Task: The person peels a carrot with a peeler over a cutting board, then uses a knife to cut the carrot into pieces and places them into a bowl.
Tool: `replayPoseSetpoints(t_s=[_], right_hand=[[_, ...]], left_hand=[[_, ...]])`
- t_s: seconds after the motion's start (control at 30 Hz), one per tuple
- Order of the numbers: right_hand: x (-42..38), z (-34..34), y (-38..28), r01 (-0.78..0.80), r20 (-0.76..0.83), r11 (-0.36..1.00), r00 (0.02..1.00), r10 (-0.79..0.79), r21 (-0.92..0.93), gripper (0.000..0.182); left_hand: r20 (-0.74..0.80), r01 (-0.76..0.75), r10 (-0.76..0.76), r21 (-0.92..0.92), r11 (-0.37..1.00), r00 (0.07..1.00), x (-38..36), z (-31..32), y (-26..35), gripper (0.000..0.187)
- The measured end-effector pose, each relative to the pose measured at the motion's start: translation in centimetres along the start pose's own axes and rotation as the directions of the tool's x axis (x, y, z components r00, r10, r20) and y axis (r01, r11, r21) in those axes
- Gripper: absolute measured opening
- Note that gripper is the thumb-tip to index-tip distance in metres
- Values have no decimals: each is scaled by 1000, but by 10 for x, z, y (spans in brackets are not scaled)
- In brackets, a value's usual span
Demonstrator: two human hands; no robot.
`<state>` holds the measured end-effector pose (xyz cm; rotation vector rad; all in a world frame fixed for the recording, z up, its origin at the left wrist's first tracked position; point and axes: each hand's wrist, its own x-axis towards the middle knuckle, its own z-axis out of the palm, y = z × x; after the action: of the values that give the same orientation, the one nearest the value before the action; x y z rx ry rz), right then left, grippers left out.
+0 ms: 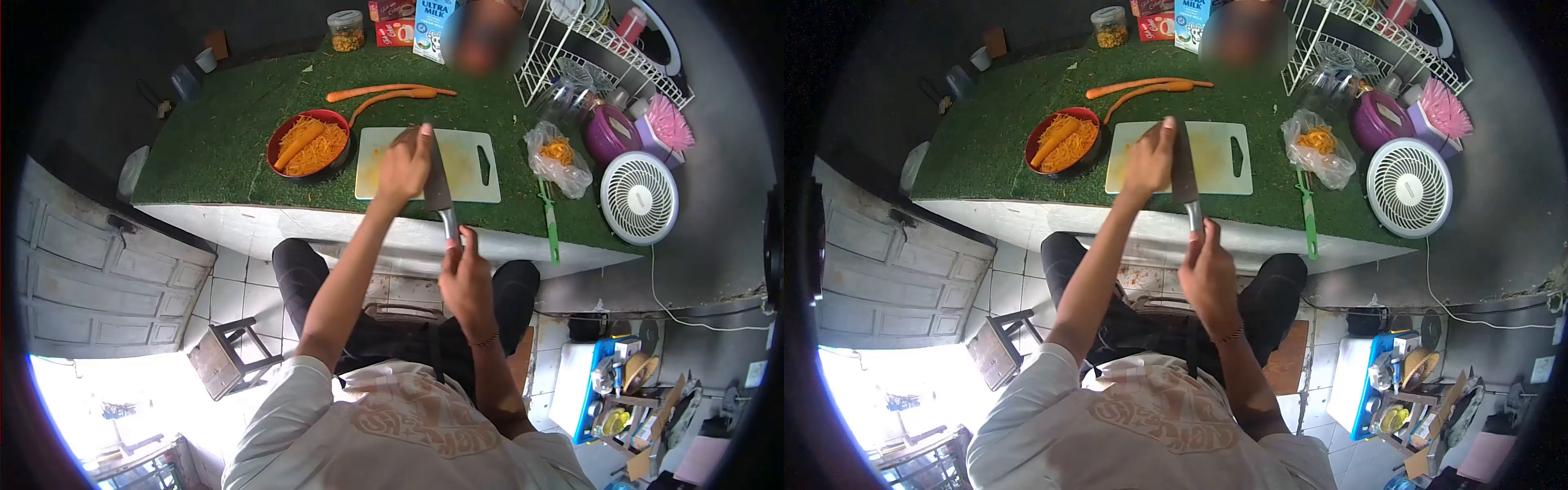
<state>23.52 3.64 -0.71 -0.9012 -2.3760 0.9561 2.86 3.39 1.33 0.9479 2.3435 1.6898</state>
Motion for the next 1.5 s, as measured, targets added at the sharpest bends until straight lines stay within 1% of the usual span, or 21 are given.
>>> replayPoseSetpoints(t_s=[0.03,0.1,0.13,0.17,0.23,0.37,0.47,0.6,0.67,0.77,0.8,0.87,0.9,1.0,1.1,1.17,1.2,1.23,1.3,1.37,1.5], right_hand=[[-2,8,-6,64,-46,998,997,-66,-28,30],[-1,17,-11,-40,5,998,999,39,41,32],[0,18,-13,-110,48,989,993,106,95,31],[1,19,-15,-184,97,972,981,171,145,31],[1,28,-5,-212,115,950,975,190,229,30],[2,15,-13,-332,235,794,941,243,509,31],[4,9,-10,-365,258,724,930,260,585,31],[6,0,-3,-335,268,585,942,200,739,31],[11,-14,-8,-359,275,642,933,232,678,31],[28,-22,-6,-336,261,761,939,225,555,32],[34,-21,-5,-332,251,788,940,231,518,32],[40,-21,-7,-323,246,862,939,240,391,33],[39,-19,-7,-301,219,892,946,237,337,33],[40,-6,-5,-243,176,950,962,210,198,34],[40,5,-6,-209,199,964,964,175,164,35],[37,12,-10,-190,232,965,962,146,180,36],[38,17,-15,-129,190,980,977,99,150,37],[35,18,-20,-181,238,961,962,130,207,37],[32,10,-33,-342,331,871,916,226,352,35],[31,14,-26,-345,327,816,923,204,464,33],[29,14,-9,-378,339,687,919,199,621,31]], left_hand=[[-14,-41,41,-4,999,999,-3,8,-1,48],[-49,-129,128,-11,992,991,-4,30,-13,44],[-125,-277,286,82,957,950,-3,42,-19,46],[-123,-290,315,181,940,941,-3,53,-25,48],[-100,-308,368,372,875,924,-7,64,-25,51],[-45,-318,359,376,870,932,-5,66,-28,54],[0,-330,354,357,874,935,-7,62,-20,53],[20,-375,392,344,861,920,-9,57,1,51],[-5,-414,432,280,866,902,-3,56,6,51],[-122,-388,383,-18,922,916,2,30,11,43],[-170,-368,360,-19,930,917,4,18,7,41],[-149,-106,88,-118,987,985,3,-8,4,43],[-131,31,-53,-163,986,990,3,-16,2,45],[-111,191,-196,-58,980,974,3,-26,-16,54],[-88,141,-143,-29,990,986,5,-21,-22,57],[-87,102,-100,28,994,991,6,-14,-15,51],[-87,63,-57,60,996,995,7,-8,-13,50],[-90,23,-15,91,996,996,9,-4,-12,48],[-120,-151,168,135,979,978,10,5,-24,37],[-110,-271,288,147,951,951,9,11,-32,33],[-81,-368,388,194,909,918,2,15,-21,29]])
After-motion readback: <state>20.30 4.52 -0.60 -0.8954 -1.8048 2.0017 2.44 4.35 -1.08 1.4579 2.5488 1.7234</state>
